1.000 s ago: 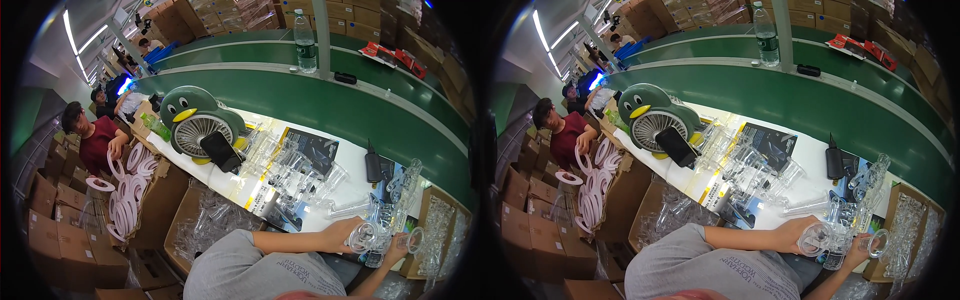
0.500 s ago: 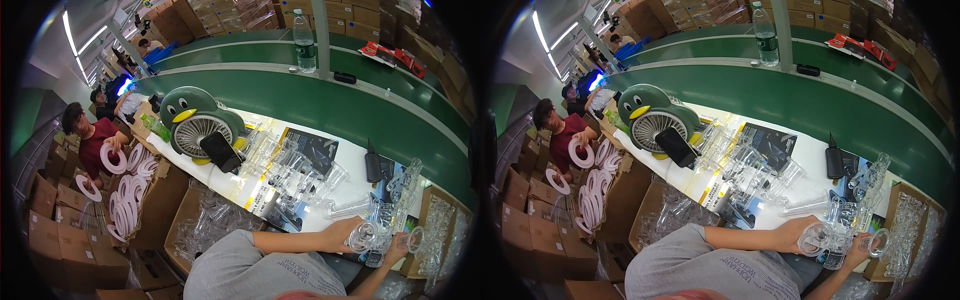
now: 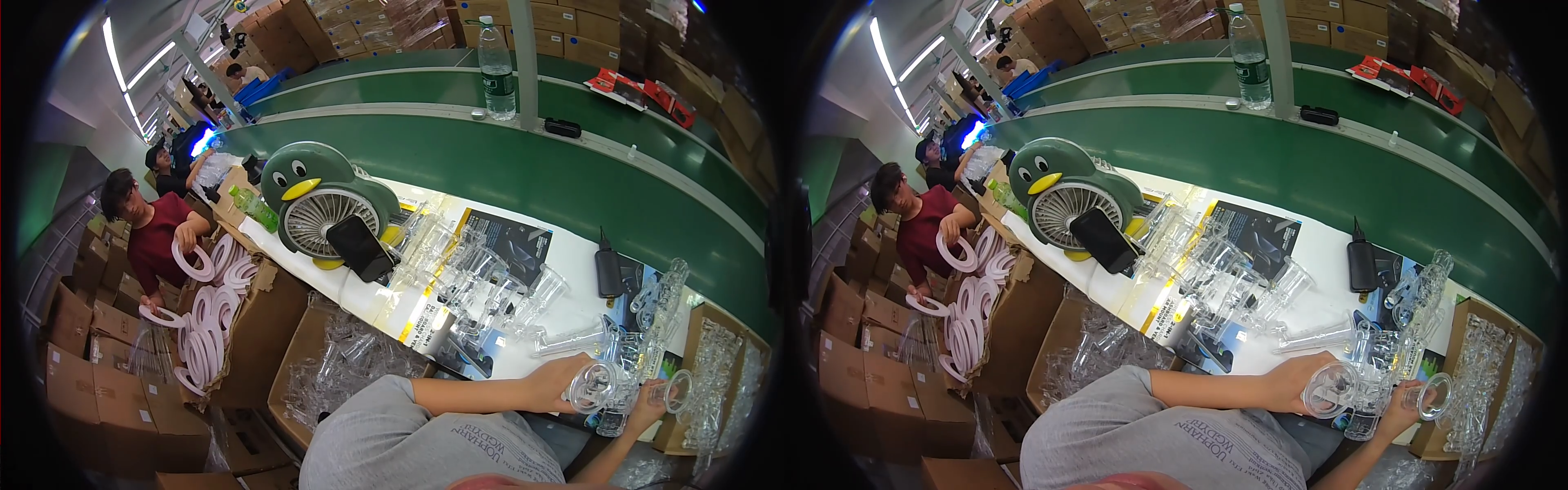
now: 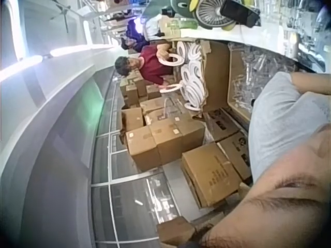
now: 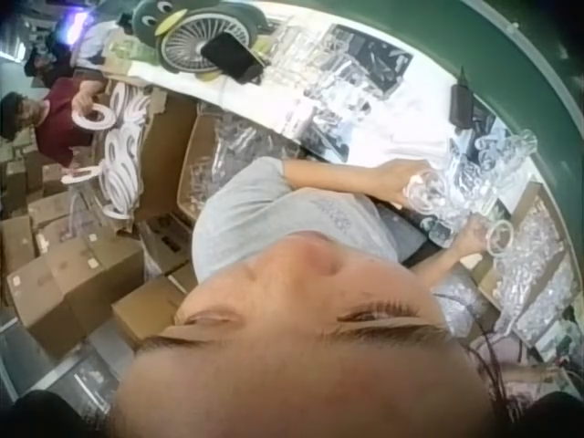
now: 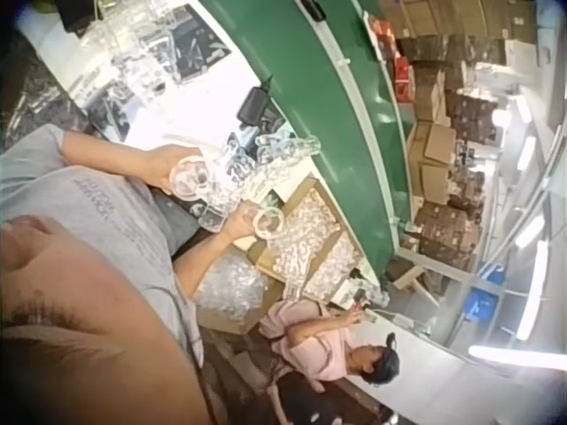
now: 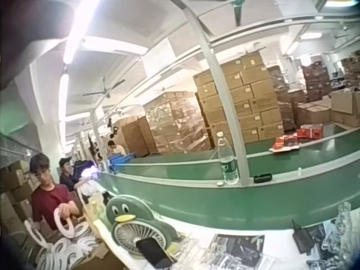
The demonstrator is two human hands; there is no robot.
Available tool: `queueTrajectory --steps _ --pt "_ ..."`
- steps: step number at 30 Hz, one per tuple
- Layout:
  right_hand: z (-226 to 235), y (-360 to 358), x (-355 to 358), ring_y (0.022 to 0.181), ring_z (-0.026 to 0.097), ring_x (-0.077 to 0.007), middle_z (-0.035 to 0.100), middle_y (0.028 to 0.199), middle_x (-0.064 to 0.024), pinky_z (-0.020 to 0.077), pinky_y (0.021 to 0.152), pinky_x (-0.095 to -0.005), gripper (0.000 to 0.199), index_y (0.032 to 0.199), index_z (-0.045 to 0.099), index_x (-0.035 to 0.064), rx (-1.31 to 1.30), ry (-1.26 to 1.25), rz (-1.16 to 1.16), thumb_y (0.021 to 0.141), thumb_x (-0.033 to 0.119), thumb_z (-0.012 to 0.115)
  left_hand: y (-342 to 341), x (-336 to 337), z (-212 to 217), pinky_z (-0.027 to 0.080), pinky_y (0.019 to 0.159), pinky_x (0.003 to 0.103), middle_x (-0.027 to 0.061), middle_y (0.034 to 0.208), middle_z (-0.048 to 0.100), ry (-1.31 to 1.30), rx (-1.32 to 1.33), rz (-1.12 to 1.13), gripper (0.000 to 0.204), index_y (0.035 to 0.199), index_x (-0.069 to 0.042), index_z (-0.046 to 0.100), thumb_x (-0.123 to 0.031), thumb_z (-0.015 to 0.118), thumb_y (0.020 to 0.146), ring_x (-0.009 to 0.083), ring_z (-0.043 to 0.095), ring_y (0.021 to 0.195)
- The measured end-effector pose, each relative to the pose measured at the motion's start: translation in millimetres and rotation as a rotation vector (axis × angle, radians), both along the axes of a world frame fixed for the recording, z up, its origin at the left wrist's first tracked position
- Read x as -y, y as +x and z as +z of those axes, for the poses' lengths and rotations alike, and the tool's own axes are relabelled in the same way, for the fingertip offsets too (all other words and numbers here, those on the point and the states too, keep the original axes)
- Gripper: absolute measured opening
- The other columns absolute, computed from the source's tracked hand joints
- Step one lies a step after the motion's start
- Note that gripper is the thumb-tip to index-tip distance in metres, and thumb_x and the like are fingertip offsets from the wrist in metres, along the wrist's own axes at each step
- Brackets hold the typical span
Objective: Picking up clear plastic components from a bin and placing them into containers on a production line.
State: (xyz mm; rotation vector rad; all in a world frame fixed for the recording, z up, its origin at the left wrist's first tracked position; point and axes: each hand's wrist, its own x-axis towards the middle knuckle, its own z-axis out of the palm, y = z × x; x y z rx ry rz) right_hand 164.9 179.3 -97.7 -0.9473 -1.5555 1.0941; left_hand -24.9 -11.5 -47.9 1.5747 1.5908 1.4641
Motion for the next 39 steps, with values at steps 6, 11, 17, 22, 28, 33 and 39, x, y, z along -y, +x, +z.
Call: queueTrajectory --steps 6,11,17,22,28,33,39 --pt "0 0 0 0.088 0.05 -0.0134 0.049 0.095 -0.0075 0.0418 0.081 -0.0264 0.038 0.112 0.036 -0.001 0.012 0.007 -0.006 0.08 -0.007 0.057 0 1 1 0.042 0.085 0.038 0.0148 0.11 0.051 0.006 0.018 0.0 0.063 0.12 -0.004 0.047 -0.031 0.072 0.069 0.0327 0.051 0.1" --pt "0 0 1 0.09 0.05 -0.0138 0.049 0.098 -0.0082 0.0419 0.082 -0.0265 0.04 0.113 0.036 -0.0016 -0.009 -0.001 -0.016 0.08 -0.007 0.057 -1 1 5 0.043 0.084 0.038 0.0149 0.11 0.051 -0.013 0.006 -0.001 0.063 0.12 -0.004 0.047 -0.031 0.072 0.069 0.0326 0.052 0.1" --pt "-4 1 -2 0.09 0.05 -0.0138 0.049 0.098 -0.0084 0.042 0.083 -0.0266 0.039 0.113 0.037 -0.0016 -0.006 0.017 -0.02 0.08 -0.007 0.056 -1 1 3 0.043 0.084 0.037 0.0147 0.11 0.051 0.019 -0.008 0.01 0.064 0.12 -0.003 0.047 -0.031 0.072 0.068 0.0324 0.052 0.1" --pt "-5 1 -2 0.091 0.051 -0.0143 0.05 0.098 -0.0086 0.0426 0.083 -0.0275 0.043 0.117 0.035 -0.0018 -0.008 0.012 -0.01 0.08 -0.007 0.056 0 0 0 0.043 0.084 0.038 0.0147 0.11 0.051 0.02 -0.008 0.007 0.064 0.12 -0.003 0.047 -0.031 0.073 0.068 0.0324 0.052 0.1" --pt "-10 4 -5 0.091 0.051 -0.0147 0.05 0.099 -0.0089 0.0429 0.084 -0.028 0.046 0.12 0.033 -0.002 0.016 0.024 -0.011 0.081 -0.007 0.056 -1 0 1 0.042 0.085 0.038 0.0149 0.109 0.051 -0.004 0.002 -0.002 0.066 0.12 -0.003 0.046 -0.032 0.073 0.067 0.0323 0.051 0.1" --pt "-11 5 -6 0.092 0.051 -0.0148 0.05 0.1 -0.0092 0.0428 0.084 -0.028 0.047 0.121 0.033 -0.0022 0.031 0.033 0.003 0.08 -0.007 0.056 0 2 1 0.042 0.084 0.038 0.015 0.11 0.051 0.001 -0.006 0.004 0.066 0.12 -0.003 0.046 -0.031 0.073 0.067 0.0325 0.051 0.099" --pt "-10 7 -6 0.094 0.051 -0.0153 0.05 0.102 -0.0101 0.042 0.085 -0.0272 0.044 0.117 0.034 -0.0022 0.071 0.009 0.014 0.08 -0.006 0.057 -1 1 -2 0.043 0.084 0.037 0.0152 0.111 0.05 0.025 -0.01 -0.003 0.064 0.121 -0.002 0.045 -0.03 0.072 0.07 0.0327 0.052 0.099"
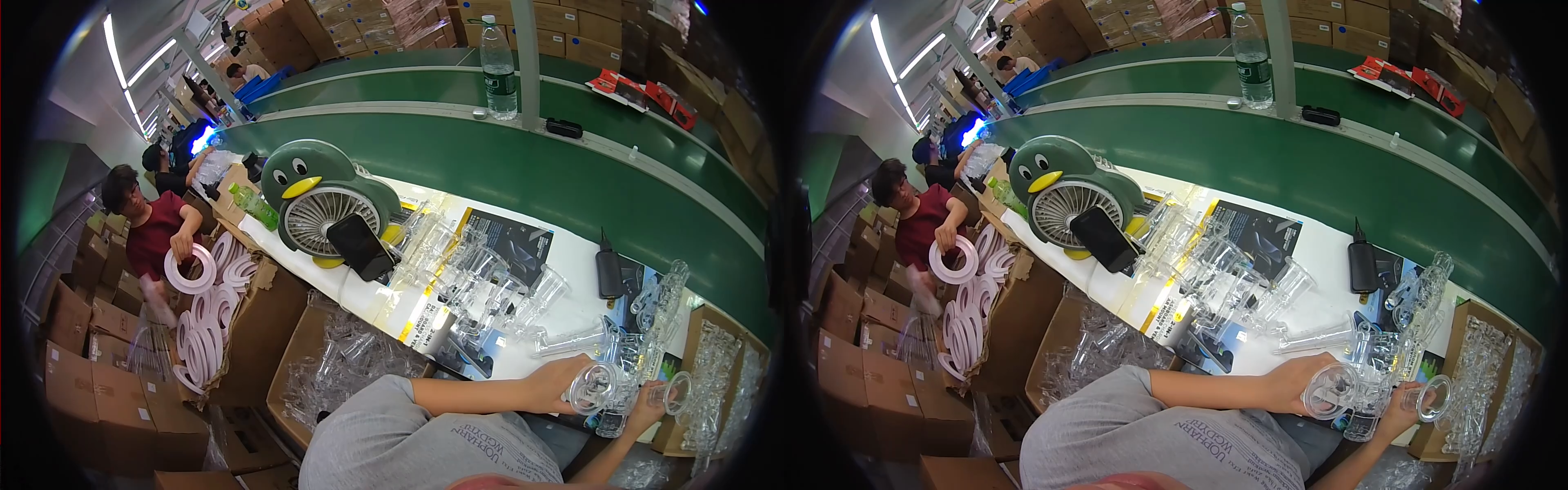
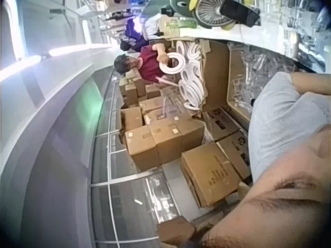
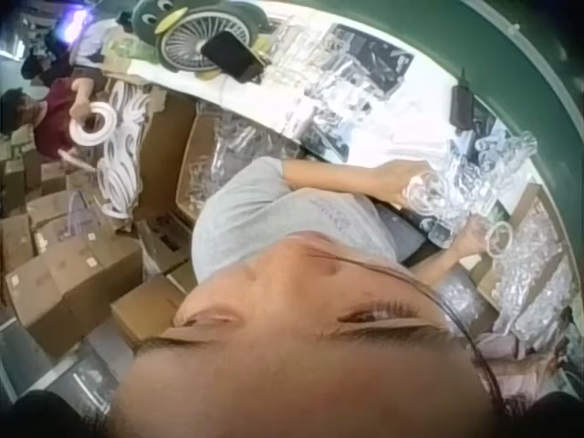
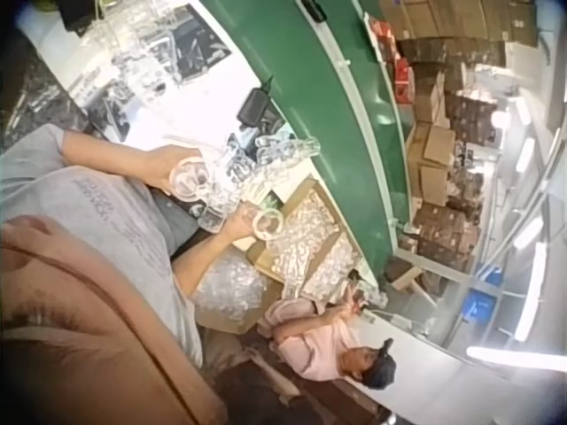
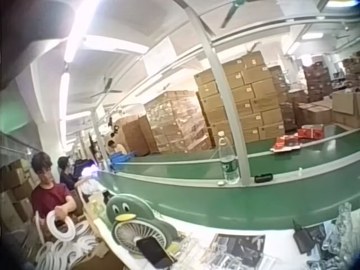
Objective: Picking up clear plastic components from a bin and placing them into containers on a production line.
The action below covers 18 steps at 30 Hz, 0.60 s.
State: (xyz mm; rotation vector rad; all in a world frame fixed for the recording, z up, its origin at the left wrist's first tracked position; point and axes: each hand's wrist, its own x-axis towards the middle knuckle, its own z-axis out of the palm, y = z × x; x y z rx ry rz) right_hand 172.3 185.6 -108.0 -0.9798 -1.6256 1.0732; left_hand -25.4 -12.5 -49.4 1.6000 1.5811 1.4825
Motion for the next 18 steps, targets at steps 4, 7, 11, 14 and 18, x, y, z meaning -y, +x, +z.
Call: queueTrajectory --steps 4,7,11,14,18 --pt "3.8 -1.6 1.5 0.095 0.05 -0.0154 0.049 0.102 -0.0103 0.0417 0.085 -0.0272 0.044 0.117 0.034 -0.0022 -0.034 -0.043 -0.032 0.08 -0.007 0.057 0.1 0.1 4.0 0.043 0.083 0.037 0.0156 0.11 0.05 0.021 -0.012 -0.005 0.063 0.121 -0.002 0.044 -0.03 0.071 0.071 0.0333 0.052 0.098" --pt "2.7 -2.0 1.1 0.095 0.05 -0.0152 0.049 0.102 -0.0102 0.0415 0.085 -0.0272 0.045 0.118 0.034 -0.0022 -0.05 -0.043 -0.016 0.08 -0.008 0.056 -0.4 -0.1 3.3 0.043 0.082 0.038 0.0156 0.11 0.05 0.031 -0.013 0.002 0.063 0.121 -0.002 0.044 -0.029 0.071 0.071 0.0335 0.052 0.098" --pt "-4.0 -0.8 -1.9 0.096 0.05 -0.0149 0.05 0.102 -0.0098 0.0413 0.086 -0.0272 0.047 0.12 0.032 -0.0023 -0.083 -0.02 -0.01 0.08 -0.01 0.055 -0.1 -0.3 1.0 0.044 0.082 0.038 0.0155 0.109 0.05 0.052 -0.011 0.009 0.064 0.121 -0.002 0.044 -0.028 0.072 0.07 0.0336 0.052 0.097" --pt "0.6 0.6 -0.1 0.096 0.05 -0.0149 0.05 0.102 -0.0095 0.0411 0.087 -0.0274 0.047 0.121 0.032 -0.0023 0.002 -0.038 -0.02 0.08 -0.01 0.055 -0.7 0.2 3.8 0.044 0.081 0.038 0.0153 0.108 0.051 0.052 -0.014 0.009 0.063 0.121 -0.002 0.045 -0.028 0.073 0.07 0.0336 0.053 0.097" --pt "-0.6 -0.3 -0.5 0.095 0.05 -0.0149 0.05 0.101 -0.0095 0.0412 0.087 -0.0276 0.048 0.122 0.031 -0.0024 -0.006 -0.033 -0.029 0.08 -0.01 0.055 0.3 0.4 2.5 0.044 0.08 0.038 0.0152 0.108 0.051 0.057 -0.027 0.023 0.063 0.12 -0.002 0.045 -0.028 0.073 0.069 0.0336 0.053 0.096"
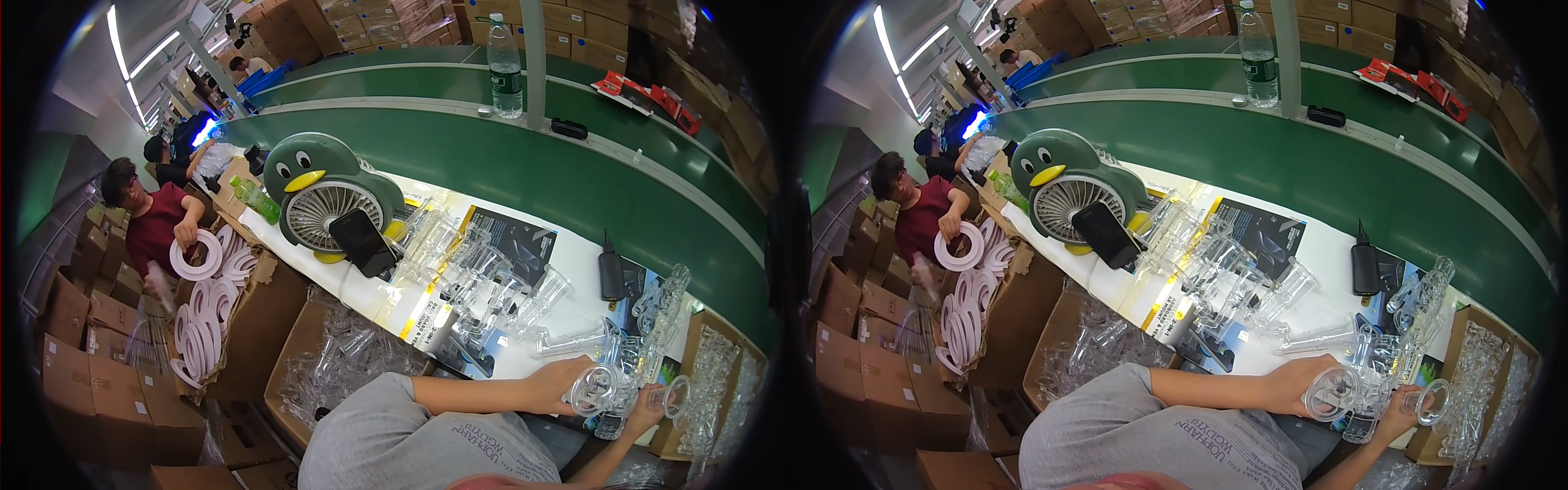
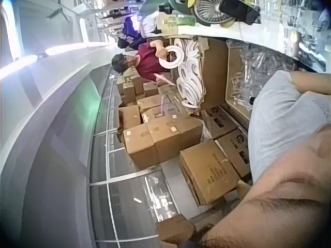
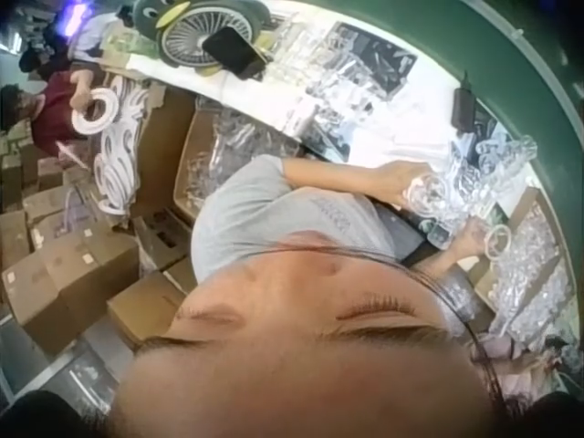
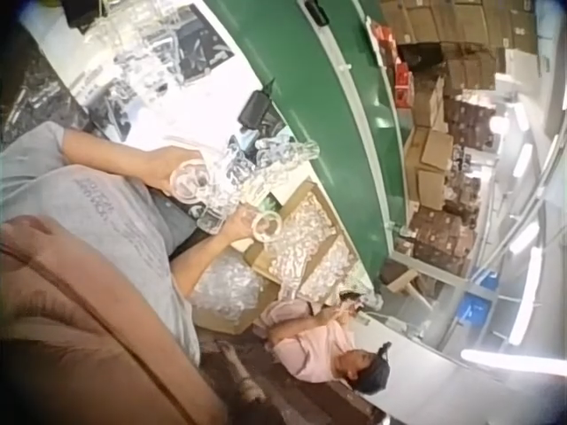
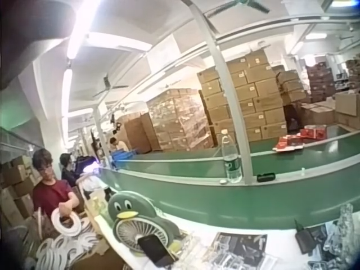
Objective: Picking up clear plastic components from a bin and placing them into containers on a production line.
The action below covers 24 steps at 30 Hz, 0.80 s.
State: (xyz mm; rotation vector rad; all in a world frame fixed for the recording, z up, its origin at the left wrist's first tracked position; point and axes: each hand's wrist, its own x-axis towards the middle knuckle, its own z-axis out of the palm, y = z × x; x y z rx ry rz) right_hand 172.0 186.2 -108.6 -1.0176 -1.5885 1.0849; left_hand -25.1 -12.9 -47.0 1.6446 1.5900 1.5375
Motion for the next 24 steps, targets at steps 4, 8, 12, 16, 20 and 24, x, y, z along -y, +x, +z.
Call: queueTrajectory --steps 4,8,12,16,20,24 --pt "-6.4 4.3 -4.2 0.096 0.051 -0.0154 0.051 0.102 -0.0101 0.0408 0.088 -0.0279 0.047 0.121 0.032 -0.0022 -0.016 0.002 0.028 0.081 -0.009 0.055 -0.3 0.1 0.1 0.044 0.08 0.038 0.0153 0.107 0.052 0.002 0.003 0.002 0.063 0.12 -0.001 0.045 -0.028 0.073 0.069 0.0335 0.053 0.095" --pt "-4.9 2.6 -2.9 0.097 0.051 -0.0155 0.051 0.103 -0.0103 0.0403 0.088 -0.0277 0.045 0.119 0.033 -0.0022 -0.033 -0.001 0.018 0.08 -0.01 0.055 -0.9 -0.1 -0.6 0.044 0.08 0.038 0.0155 0.108 0.051 -0.01 0.007 -0.009 0.063 0.121 -0.002 0.045 -0.029 0.072 0.07 0.0336 0.053 0.096" --pt "-3.8 1.3 -3.0 0.096 0.051 -0.015 0.051 0.102 -0.0102 0.0403 0.088 -0.0272 0.045 0.119 0.033 -0.0023 -0.02 0.012 0.01 0.08 -0.01 0.055 -1.1 -0.1 0.1 0.044 0.081 0.038 0.0156 0.108 0.051 -0.012 0.021 -0.015 0.064 0.121 -0.002 0.044 -0.029 0.072 0.071 0.0338 0.052 0.096" --pt "-3.7 2.1 -3.6 0.096 0.051 -0.0145 0.051 0.103 -0.0097 0.0401 0.088 -0.0266 0.044 0.118 0.034 -0.002 -0.008 0.007 0.011 0.081 -0.009 0.055 -0.8 -0.1 0.2 0.043 0.081 0.038 0.0157 0.109 0.051 -0.017 0.026 -0.016 0.064 0.121 -0.002 0.045 -0.029 0.072 0.07 0.0339 0.052 0.096" --pt "-1.1 0.9 -2.7 0.095 0.051 -0.014 0.051 0.101 -0.0085 0.0406 0.087 -0.0263 0.041 0.116 0.036 -0.0012 -0.004 0.024 0.012 0.081 -0.009 0.055 -0.5 0.4 -1.3 0.043 0.081 0.039 0.0158 0.108 0.051 -0.036 0.031 -0.017 0.064 0.12 -0.002 0.045 -0.028 0.073 0.07 0.0341 0.052 0.097" --pt "-1.2 0.7 -3.3 0.094 0.051 -0.0135 0.051 0.1 -0.0079 0.0412 0.085 -0.0258 0.038 0.113 0.036 -0.0009 -0.014 0.032 0.029 0.081 -0.008 0.055 0.6 -0.6 -3.7 0.044 0.081 0.039 0.0159 0.108 0.051 0.002 0.026 0.004 0.063 0.12 -0.001 0.045 -0.028 0.073 0.069 0.0342 0.052 0.096"
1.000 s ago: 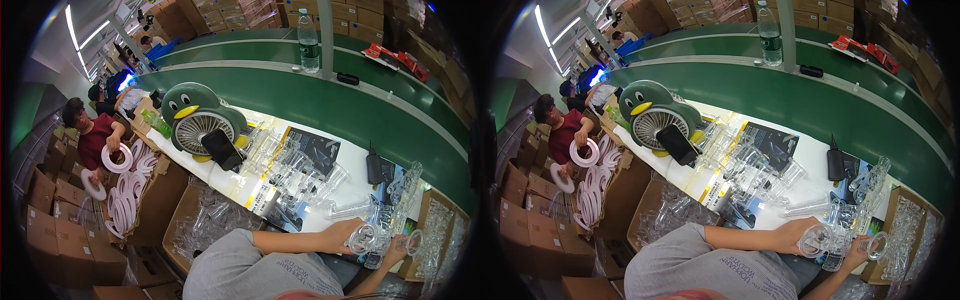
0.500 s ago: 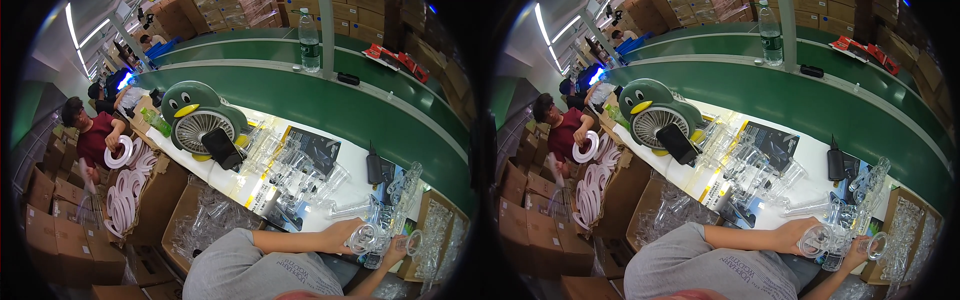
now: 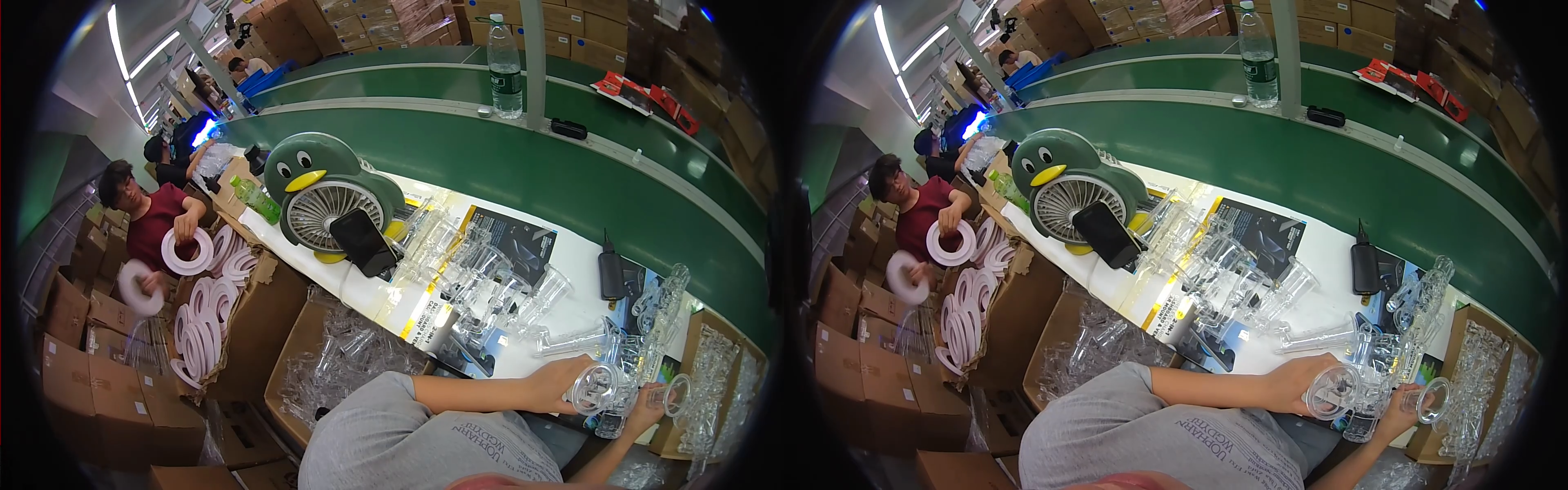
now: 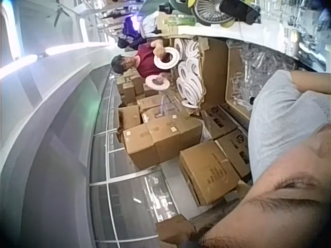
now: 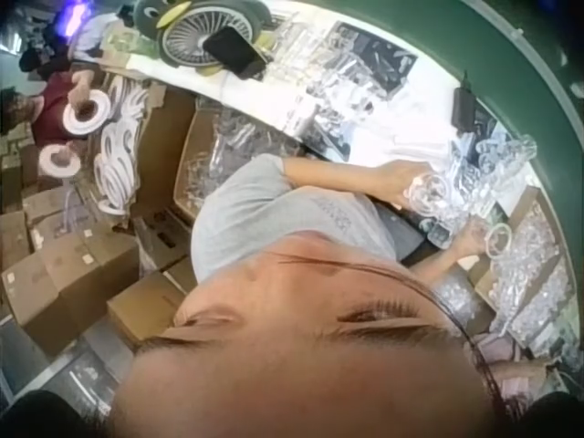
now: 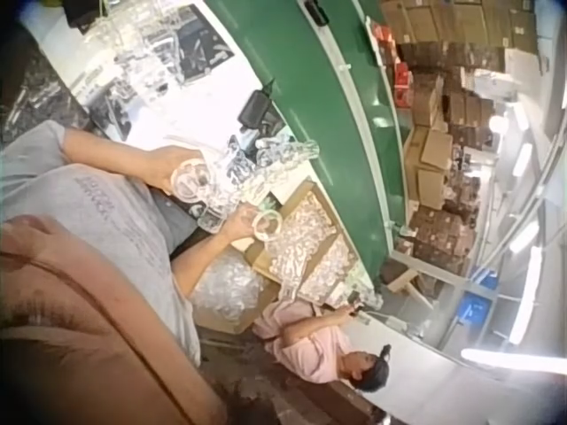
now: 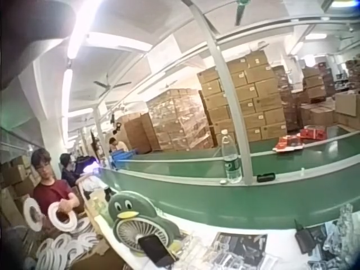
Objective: Picking up clear plastic components from a bin and placing them into containers on a production line.
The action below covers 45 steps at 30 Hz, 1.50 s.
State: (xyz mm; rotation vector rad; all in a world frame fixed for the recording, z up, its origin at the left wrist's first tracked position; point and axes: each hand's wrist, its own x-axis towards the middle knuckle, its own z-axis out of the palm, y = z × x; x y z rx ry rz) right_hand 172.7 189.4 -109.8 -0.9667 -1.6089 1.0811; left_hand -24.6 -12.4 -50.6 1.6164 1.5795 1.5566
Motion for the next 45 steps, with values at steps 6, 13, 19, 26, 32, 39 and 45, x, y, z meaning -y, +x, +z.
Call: queueTrajectory --steps 6,13,19,26,32,39,45 --pt "2 -1 2 0.093 0.05 -0.0133 0.05 0.101 -0.0082 0.0415 0.084 -0.0249 0.039 0.114 0.036 -0.001 -0.025 -0.03 0.008 0.081 -0.008 0.056 0 0 -1 0.044 0.08 0.039 0.016 0.109 0.05 0.015 -0.017 -0.003 0.066 0.121 -0.001 0.043 -0.029 0.074 0.069 0.0349 0.052 0.096" --pt "1 -2 2 0.094 0.05 -0.0135 0.05 0.102 -0.0088 0.0415 0.084 -0.0249 0.043 0.117 0.035 -0.001 -0.025 -0.035 -0.01 0.08 -0.008 0.057 -1 0 -1 0.043 0.08 0.039 0.0164 0.109 0.05 0.009 -0.018 -0.011 0.068 0.121 -0.001 0.043 -0.029 0.074 0.068 0.0351 0.052 0.097" --pt "3 -2 3 0.091 0.051 -0.0134 0.05 0.099 -0.0085 0.0421 0.083 -0.0254 0.041 0.114 0.036 -0.0004 -0.03 -0.009 -0.004 0.08 -0.009 0.056 -1 -1 -2 0.043 0.081 0.039 0.0165 0.109 0.05 0.009 -0.013 -0.018 0.069 0.122 -0.001 0.042 -0.03 0.075 0.068 0.0353 0.052 0.097" --pt "5 -4 4 0.088 0.051 -0.014 0.05 0.095 -0.0078 0.042 0.082 -0.0263 0.037 0.111 0.037 0.0 -0.028 0.025 0.008 0.08 -0.008 0.056 -1 0 1 0.043 0.081 0.039 0.0165 0.109 0.05 -0.003 -0.022 -0.019 0.068 0.122 -0.001 0.042 -0.03 0.073 0.069 0.0349 0.052 0.097" --pt "4 -2 3 0.088 0.05 -0.0139 0.051 0.094 -0.0076 0.0419 0.082 -0.0267 0.036 0.11 0.037 -0.0001 -0.033 0.014 0.01 0.08 -0.007 0.056 -1 0 -1 0.043 0.081 0.039 0.0161 0.109 0.05 0.006 -0.024 -0.018 0.066 0.122 -0.001 0.043 -0.03 0.073 0.07 0.0344 0.052 0.097" --pt "7 -4 6 0.089 0.051 -0.0145 0.051 0.094 -0.0081 0.0425 0.082 -0.0278 0.039 0.112 0.036 -0.0006 -0.023 0.008 -0.02 0.08 -0.006 0.057 0 0 2 0.044 0.08 0.039 0.0158 0.109 0.05 0.002 -0.022 -0.017 0.064 0.12 -0.002 0.044 -0.029 0.073 0.07 0.0342 0.052 0.097" --pt "8 -6 7 0.088 0.051 -0.0145 0.05 0.094 -0.0079 0.0425 0.082 -0.0281 0.038 0.111 0.037 -0.0004 -0.03 0.002 -0.026 0.08 -0.007 0.057 0 0 -1 0.044 0.081 0.038 0.0162 0.109 0.05 0.003 -0.012 -0.015 0.064 0.12 -0.001 0.044 -0.029 0.073 0.07 0.0346 0.052 0.097"
